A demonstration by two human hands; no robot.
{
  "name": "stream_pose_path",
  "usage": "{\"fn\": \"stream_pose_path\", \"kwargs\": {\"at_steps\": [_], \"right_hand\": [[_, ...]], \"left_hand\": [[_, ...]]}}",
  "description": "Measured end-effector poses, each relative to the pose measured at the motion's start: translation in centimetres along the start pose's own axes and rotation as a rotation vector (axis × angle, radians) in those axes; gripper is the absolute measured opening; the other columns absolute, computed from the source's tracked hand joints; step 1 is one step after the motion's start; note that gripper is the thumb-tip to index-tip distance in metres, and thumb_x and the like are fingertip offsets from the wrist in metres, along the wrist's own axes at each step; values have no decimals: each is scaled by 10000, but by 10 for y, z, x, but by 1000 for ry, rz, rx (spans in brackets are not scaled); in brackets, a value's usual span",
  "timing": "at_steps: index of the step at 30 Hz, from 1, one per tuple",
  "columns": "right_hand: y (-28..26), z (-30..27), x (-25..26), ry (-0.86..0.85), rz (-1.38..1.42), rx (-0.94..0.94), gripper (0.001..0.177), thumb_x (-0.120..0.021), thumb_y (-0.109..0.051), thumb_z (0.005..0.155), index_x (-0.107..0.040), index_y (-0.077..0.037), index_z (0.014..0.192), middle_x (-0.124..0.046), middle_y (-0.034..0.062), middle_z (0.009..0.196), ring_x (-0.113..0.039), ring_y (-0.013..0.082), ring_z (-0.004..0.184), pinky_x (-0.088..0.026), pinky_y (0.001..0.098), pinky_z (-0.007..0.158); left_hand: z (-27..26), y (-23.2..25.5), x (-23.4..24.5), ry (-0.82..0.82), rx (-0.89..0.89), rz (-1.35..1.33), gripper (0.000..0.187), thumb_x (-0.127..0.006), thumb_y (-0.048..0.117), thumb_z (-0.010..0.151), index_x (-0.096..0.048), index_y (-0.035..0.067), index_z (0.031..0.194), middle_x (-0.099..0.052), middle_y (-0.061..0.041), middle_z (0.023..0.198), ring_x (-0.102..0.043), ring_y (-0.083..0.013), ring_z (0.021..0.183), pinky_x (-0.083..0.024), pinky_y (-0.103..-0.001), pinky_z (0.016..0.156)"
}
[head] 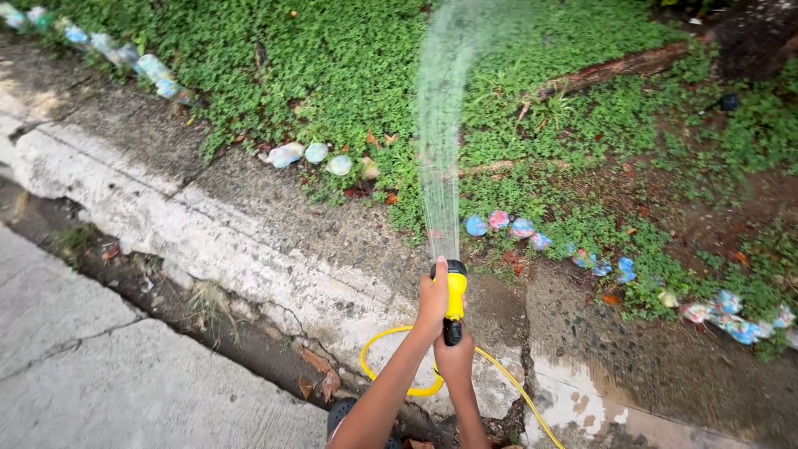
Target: Watering a garden area using a garden hose and spray nozzle.
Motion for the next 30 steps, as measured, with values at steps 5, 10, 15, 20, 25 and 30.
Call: {"fn": "stream_pose_path", "kwargs": {"at_steps": [5,10,15,20,25,30], "right_hand": [[-4,-14,-22,-149,-6,-107,211,-694,-125,835,-661,3,1000,-710,180,705,-713,296,610,-530,417,591],[8,-28,-14,-126,-19,-16,284,-724,-171,816,-669,-16,1048,-721,189,766,-744,335,700,-551,423,626],[24,-35,32,-85,-247,-258,254,-718,-250,834,-698,-29,957,-729,246,820,-729,435,832,-555,475,692],[47,-56,89,23,-373,-400,300,-728,-307,816,-709,-38,948,-730,239,824,-716,443,859,-552,502,721],[70,-68,109,112,-404,-449,327,-729,-333,803,-701,-40,947,-721,243,803,-725,432,817,-553,497,716],[63,-55,89,11,-348,-409,297,-720,-310,789,-703,-54,939,-722,234,784,-712,432,787,-539,485,693]], "left_hand": [[10,-13,42,150,86,-59,592,-533,593,981,-562,13,867,-603,-122,639,-603,-232,452,-519,-366,421],[29,-62,66,116,125,-107,642,-506,621,1003,-567,3,843,-590,-126,626,-605,-242,451,-485,-373,410],[30,-124,43,-8,394,-143,644,-398,704,978,-575,92,881,-583,-83,648,-594,-227,503,-459,-373,420],[11,-194,-1,-74,634,-136,655,-395,742,951,-582,116,913,-595,-83,662,-583,-235,506,-454,-364,425],[-4,-219,-21,-75,721,-99,696,-442,759,946,-569,76,903,-576,-96,645,-578,-244,484,-458,-367,415],[17,-217,5,41,559,-180,634,-531,688,944,-603,58,924,-607,-118,669,-594,-266,483,-485,-389,429]]}}
Point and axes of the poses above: each hand's wrist, its own z-axis towards the middle knuckle, its own x-axis out of the back of the hand, y = z × x, the point moved 1 cm from there along z, towards the middle knuckle
